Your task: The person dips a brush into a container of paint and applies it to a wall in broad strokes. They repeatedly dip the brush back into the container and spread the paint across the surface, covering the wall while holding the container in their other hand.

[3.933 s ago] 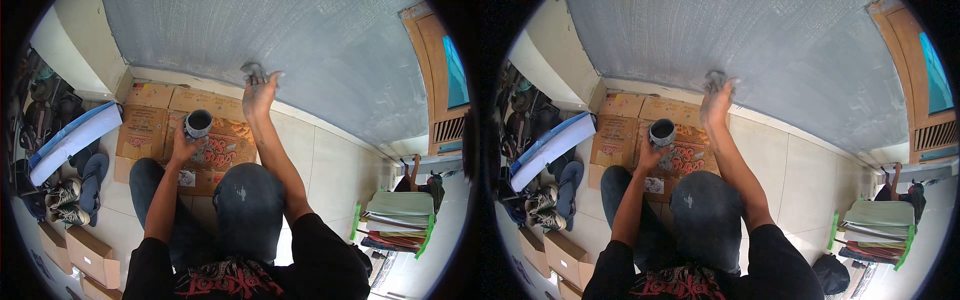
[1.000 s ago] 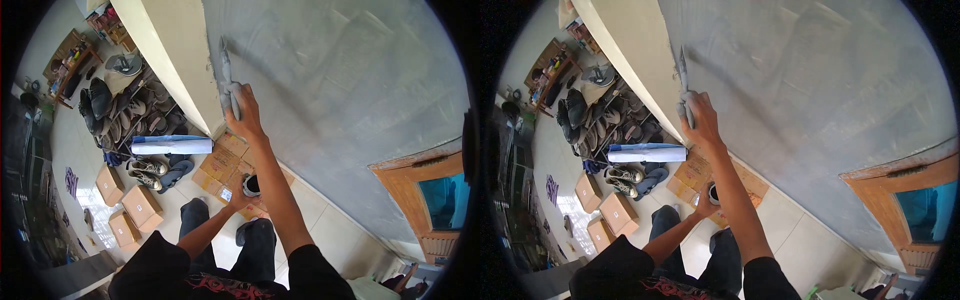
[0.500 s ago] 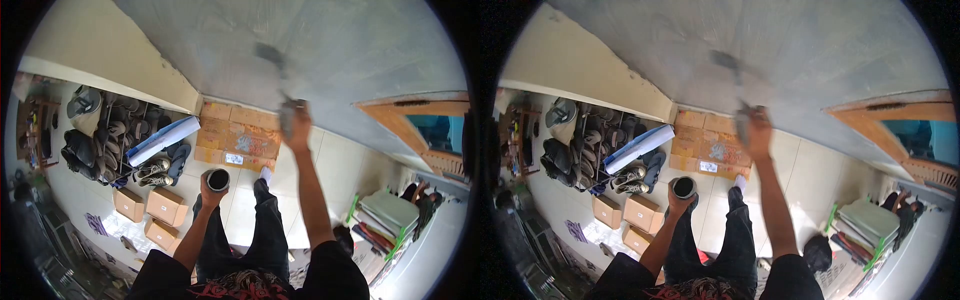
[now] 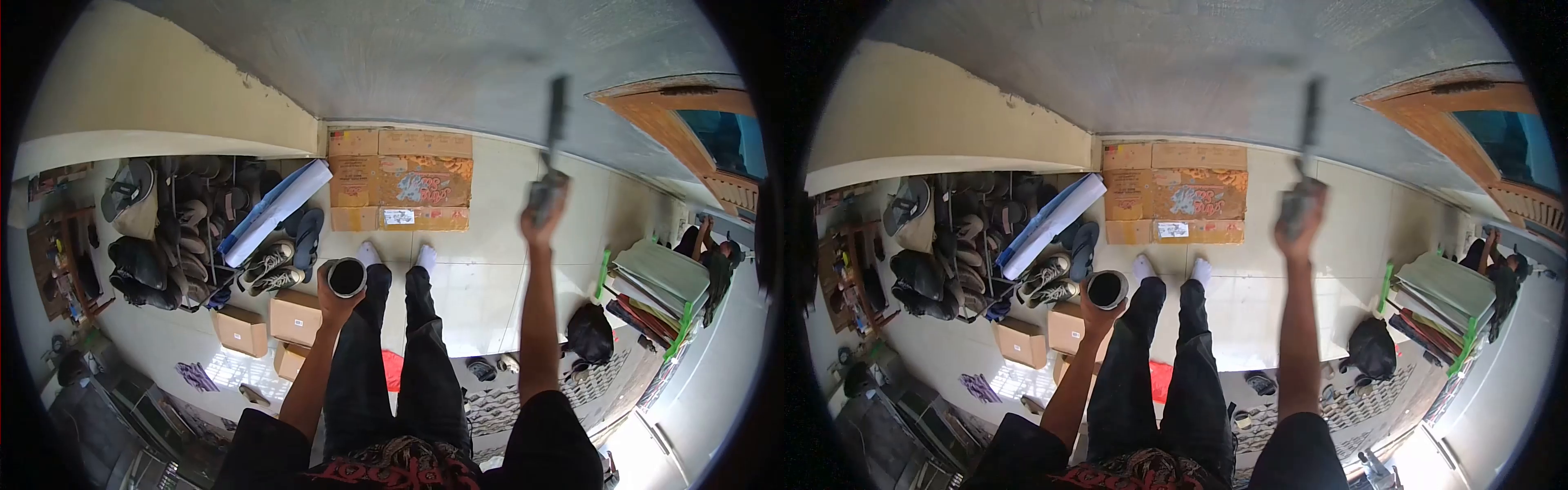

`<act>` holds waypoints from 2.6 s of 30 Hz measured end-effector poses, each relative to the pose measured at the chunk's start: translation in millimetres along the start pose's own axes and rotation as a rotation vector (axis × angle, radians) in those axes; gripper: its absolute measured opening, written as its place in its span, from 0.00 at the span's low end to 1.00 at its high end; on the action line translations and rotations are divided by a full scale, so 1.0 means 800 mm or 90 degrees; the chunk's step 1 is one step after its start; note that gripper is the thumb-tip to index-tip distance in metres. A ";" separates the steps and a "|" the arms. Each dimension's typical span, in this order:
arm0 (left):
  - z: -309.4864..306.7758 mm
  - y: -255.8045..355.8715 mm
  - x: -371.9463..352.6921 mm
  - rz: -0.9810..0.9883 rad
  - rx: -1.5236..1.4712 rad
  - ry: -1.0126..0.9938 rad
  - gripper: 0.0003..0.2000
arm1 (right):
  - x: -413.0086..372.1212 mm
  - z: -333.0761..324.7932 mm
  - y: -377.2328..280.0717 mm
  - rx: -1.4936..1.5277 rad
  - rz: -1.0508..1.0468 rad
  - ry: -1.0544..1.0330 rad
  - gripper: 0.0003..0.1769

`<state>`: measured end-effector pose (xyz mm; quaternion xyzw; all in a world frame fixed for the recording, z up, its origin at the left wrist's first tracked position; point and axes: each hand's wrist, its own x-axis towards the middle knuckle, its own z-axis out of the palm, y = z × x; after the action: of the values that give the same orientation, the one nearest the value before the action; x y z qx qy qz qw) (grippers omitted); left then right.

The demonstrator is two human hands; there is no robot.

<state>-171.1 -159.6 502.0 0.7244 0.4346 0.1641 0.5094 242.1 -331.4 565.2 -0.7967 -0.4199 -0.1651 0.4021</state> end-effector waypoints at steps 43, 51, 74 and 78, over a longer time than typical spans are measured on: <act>-0.011 0.204 -0.086 0.195 0.076 0.092 0.43 | 0.214 0.139 -0.304 0.142 0.141 0.175 0.30; -0.025 0.160 -0.115 0.138 0.115 0.246 0.44 | 0.231 0.153 -0.451 0.346 -0.038 -0.069 0.09; -0.029 0.158 -0.071 0.149 0.121 0.249 0.45 | 0.140 -0.177 -0.025 -0.125 0.031 0.011 0.17; -0.038 0.181 -0.054 0.094 0.029 0.204 0.43 | 0.135 -0.103 -0.066 0.031 -0.024 -0.027 0.20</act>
<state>-149.4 -190.7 651.2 0.7302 0.4594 0.3043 0.4039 269.4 -320.4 707.6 -0.7819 -0.4474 -0.1456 0.4089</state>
